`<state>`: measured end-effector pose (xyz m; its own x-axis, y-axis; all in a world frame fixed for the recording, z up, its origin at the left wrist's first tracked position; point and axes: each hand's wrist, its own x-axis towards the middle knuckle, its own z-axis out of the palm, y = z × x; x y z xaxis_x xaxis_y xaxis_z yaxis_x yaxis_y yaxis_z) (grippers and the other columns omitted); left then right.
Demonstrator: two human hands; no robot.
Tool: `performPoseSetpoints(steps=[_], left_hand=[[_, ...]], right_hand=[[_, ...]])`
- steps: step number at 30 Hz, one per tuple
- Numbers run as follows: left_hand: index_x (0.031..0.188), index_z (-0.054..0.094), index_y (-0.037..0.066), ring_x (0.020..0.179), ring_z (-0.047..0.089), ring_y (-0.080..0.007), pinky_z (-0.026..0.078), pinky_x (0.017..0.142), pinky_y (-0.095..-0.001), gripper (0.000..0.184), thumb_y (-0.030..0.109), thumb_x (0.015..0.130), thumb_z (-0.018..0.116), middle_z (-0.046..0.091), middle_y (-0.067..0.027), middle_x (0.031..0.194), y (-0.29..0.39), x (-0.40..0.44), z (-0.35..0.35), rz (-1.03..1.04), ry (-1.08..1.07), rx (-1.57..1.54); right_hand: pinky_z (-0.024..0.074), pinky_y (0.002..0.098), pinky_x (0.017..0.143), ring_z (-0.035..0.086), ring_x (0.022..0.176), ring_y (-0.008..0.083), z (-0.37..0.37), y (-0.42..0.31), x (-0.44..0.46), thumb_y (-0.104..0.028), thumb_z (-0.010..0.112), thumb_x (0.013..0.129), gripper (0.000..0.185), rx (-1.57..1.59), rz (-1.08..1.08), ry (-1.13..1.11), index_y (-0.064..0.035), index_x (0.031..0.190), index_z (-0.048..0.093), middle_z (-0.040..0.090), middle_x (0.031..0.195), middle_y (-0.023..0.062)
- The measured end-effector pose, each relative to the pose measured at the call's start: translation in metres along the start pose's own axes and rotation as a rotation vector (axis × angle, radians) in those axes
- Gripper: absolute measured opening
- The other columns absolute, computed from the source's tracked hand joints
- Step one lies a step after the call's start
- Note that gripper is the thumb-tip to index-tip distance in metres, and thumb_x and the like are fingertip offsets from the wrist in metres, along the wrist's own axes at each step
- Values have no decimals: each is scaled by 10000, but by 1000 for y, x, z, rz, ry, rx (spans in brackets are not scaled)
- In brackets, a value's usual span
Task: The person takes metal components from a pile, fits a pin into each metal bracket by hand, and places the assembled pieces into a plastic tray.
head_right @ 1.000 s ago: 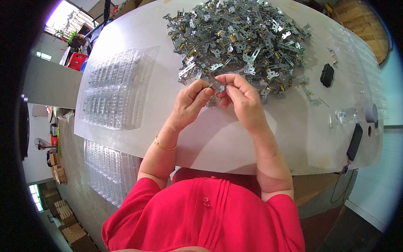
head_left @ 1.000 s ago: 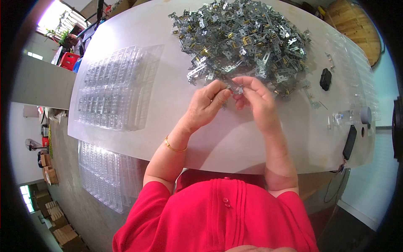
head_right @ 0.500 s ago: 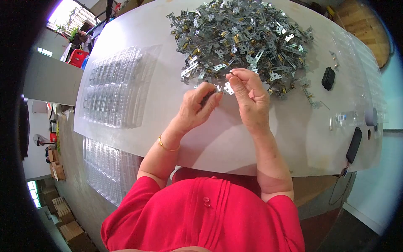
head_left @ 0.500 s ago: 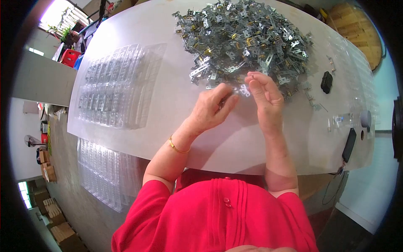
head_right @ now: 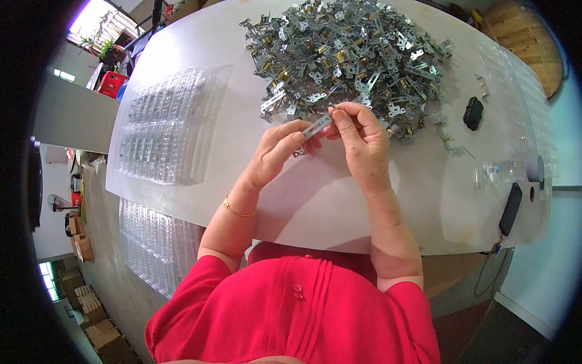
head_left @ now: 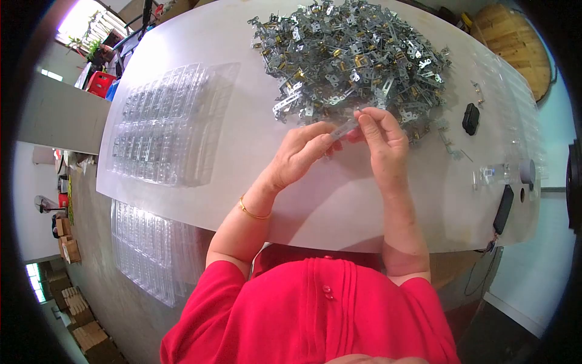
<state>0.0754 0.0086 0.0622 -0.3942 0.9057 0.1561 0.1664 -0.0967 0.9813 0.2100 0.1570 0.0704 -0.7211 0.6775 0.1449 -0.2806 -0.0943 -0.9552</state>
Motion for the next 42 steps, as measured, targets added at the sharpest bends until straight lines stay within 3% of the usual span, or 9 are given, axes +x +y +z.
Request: performPoseSetpoints(steps=[6,9,16,25,28,31,34,40,42], left_hand=[[1222,644,-42,803,632,-113,521,723,-275,315,219,1064,567,697,-54,926,8,-1,3,-130,5,-156],[1251,620,-37,790,612,-93,523,710,-268,269,153,1066,575,680,-37,921,5,0,7,-103,119,-160],[1217,627,-15,740,607,-73,519,666,-264,250,87,994,671,676,-22,861,-3,5,17,34,298,64],[1211,637,7,705,608,-85,511,631,-268,248,55,976,700,660,-34,811,-5,4,19,140,332,375],[1218,630,5,672,619,-120,517,617,-284,262,39,968,700,671,-58,819,-10,5,19,251,304,492],[1234,617,2,673,639,-146,529,628,-293,272,38,974,691,673,-77,821,-15,5,18,290,315,535],[1252,605,0,689,655,-159,545,647,-303,286,40,980,687,679,-88,831,-12,4,16,252,301,505],[1250,612,2,701,654,-157,526,622,-295,274,40,987,679,679,-85,837,-13,5,15,329,328,550],[1203,621,-9,713,665,-212,534,658,-340,253,58,967,683,672,-108,850,-2,5,14,239,393,440]], right_hand=[[570,262,725,690,822,98,3,2,0,-114,666,1046,140,-106,-161,45,-34,1153,711,735,989,19],[555,277,704,686,804,97,-2,0,-1,-116,682,1033,152,-574,-325,131,-36,1158,717,740,965,38],[582,377,744,749,887,327,10,0,-8,-70,667,1007,165,-673,-373,-28,-30,1161,708,752,1031,173],[560,392,660,726,781,330,9,-3,-9,-73,681,984,87,-824,-483,-113,-64,1070,685,731,911,146],[554,406,651,725,775,337,8,-4,-9,-78,688,976,75,-800,-374,-12,-72,1050,674,727,895,142],[553,424,652,719,767,352,6,-2,-6,-79,693,969,81,-855,-533,-100,-76,1048,675,723,881,150],[553,437,659,715,768,361,7,-1,-9,-78,697,962,97,-769,-397,-41,-81,1057,676,722,885,153],[552,403,635,722,756,342,5,1,-7,-76,690,982,107,-832,-493,-112,-81,1088,685,725,888,155],[543,380,618,716,726,319,5,1,-7,-82,689,991,97,-737,-406,-55,-76,1088,687,724,870,145]])
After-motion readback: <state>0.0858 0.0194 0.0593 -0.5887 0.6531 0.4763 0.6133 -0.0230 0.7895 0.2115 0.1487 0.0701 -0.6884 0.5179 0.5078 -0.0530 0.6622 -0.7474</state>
